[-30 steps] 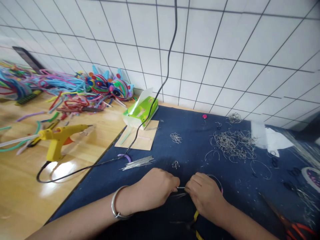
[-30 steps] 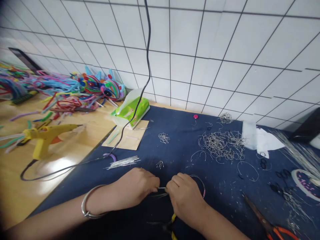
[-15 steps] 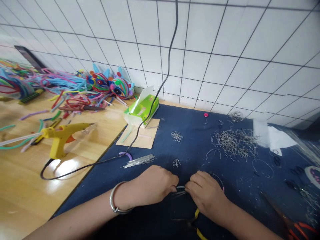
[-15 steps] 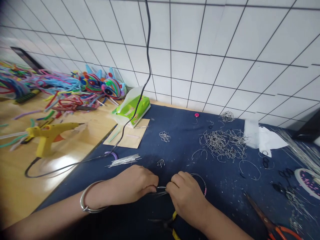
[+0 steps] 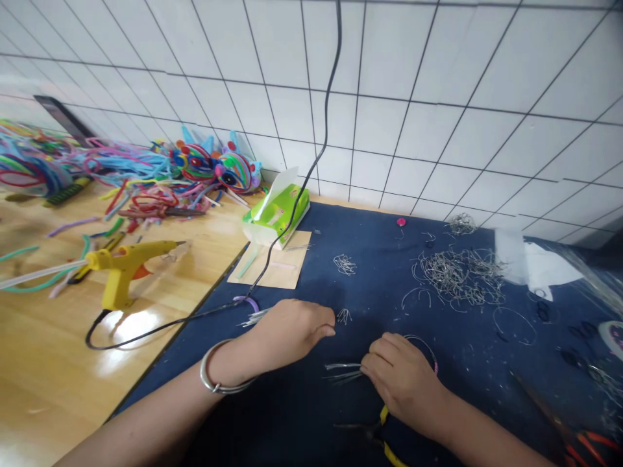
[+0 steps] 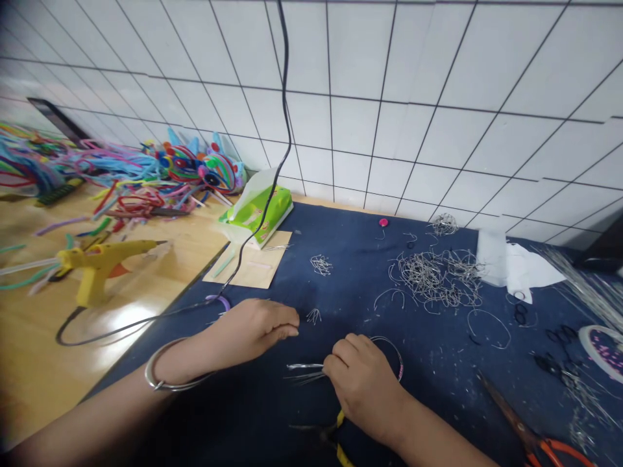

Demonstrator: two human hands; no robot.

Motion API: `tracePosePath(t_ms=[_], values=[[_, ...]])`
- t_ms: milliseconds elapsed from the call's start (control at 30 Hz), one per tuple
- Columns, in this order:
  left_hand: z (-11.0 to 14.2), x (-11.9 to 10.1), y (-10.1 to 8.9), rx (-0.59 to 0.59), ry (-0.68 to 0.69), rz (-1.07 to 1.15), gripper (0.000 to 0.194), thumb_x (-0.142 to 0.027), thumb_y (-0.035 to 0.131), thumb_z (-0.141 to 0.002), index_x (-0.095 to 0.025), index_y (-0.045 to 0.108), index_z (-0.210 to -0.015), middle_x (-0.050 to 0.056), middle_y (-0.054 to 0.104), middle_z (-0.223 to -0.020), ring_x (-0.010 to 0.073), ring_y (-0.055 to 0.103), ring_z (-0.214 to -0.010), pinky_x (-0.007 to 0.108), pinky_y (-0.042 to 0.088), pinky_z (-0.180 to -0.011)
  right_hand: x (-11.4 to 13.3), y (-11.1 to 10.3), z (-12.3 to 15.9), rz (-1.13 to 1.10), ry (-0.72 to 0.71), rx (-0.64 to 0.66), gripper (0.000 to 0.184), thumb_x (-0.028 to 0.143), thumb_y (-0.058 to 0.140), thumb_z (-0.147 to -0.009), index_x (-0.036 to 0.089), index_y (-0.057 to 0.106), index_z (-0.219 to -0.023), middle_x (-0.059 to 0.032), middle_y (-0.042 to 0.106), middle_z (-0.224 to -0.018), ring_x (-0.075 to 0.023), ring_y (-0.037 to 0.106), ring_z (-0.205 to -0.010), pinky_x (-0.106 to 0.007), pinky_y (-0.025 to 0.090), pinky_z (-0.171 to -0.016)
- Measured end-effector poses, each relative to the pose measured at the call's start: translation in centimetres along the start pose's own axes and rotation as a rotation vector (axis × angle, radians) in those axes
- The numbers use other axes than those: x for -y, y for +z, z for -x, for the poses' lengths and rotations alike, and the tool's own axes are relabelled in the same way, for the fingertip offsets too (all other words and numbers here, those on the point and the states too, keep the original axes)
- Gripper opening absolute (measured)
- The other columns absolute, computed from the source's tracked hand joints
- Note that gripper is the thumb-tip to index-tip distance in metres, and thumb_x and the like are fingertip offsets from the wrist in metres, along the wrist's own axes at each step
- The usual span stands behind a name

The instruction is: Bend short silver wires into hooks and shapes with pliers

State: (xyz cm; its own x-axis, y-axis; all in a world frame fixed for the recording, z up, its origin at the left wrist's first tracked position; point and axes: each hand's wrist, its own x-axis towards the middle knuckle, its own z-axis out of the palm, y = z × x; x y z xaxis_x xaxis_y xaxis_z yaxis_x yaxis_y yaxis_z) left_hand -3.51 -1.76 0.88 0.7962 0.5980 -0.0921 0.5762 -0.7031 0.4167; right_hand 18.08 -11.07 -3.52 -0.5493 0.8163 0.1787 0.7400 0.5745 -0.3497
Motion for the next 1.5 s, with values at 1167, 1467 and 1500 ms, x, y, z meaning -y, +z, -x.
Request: tracePosePath(t_ms=[1167,1467,1500], values=[[-4.5,-0.4,0.9,-0.235,-0.093,-0.058,0.023,-0.028,0.038,-0.087,-0.017,0.059,-0.090,0.004,0.059,-0.080,0.0141,0.056,-0.076,0.026,0.042,-0.070,-0.2,-0.8,0.7,0.032,-0.021,-0.048,0.017,0.007,0.042,-0.079,0.016,0.056,-0.079,-0.0036,0.050,-0.075,-0.0144,0.044,-0.072,-0.030,0.034,-0.067],[-2.4,-1.5,0.3,0.040,0.169,0.213,0.019,-0.023,0.043,-0.086,-0.019,0.062,-0.088,0.000,0.062,-0.080,0.0105,0.055,-0.076,0.021,0.041,-0.070,-1.4,-0.4,0.3,-0.079,0.084,-0.168,0.019,0.014,0.041,-0.084,0.018,0.060,-0.079,-0.0026,0.053,-0.071,-0.0126,0.048,-0.070,-0.028,0.038,-0.066],[-2.3,-1.6,0.4,0.060,0.178,0.208,0.019,-0.023,0.044,-0.086,-0.019,0.062,-0.089,0.001,0.062,-0.080,0.0106,0.056,-0.076,0.021,0.041,-0.070,-1.5,-0.4,0.3,-0.098,0.091,-0.177,0.019,0.015,0.042,-0.084,0.018,0.060,-0.079,-0.0026,0.054,-0.071,-0.0125,0.049,-0.070,-0.028,0.039,-0.066]])
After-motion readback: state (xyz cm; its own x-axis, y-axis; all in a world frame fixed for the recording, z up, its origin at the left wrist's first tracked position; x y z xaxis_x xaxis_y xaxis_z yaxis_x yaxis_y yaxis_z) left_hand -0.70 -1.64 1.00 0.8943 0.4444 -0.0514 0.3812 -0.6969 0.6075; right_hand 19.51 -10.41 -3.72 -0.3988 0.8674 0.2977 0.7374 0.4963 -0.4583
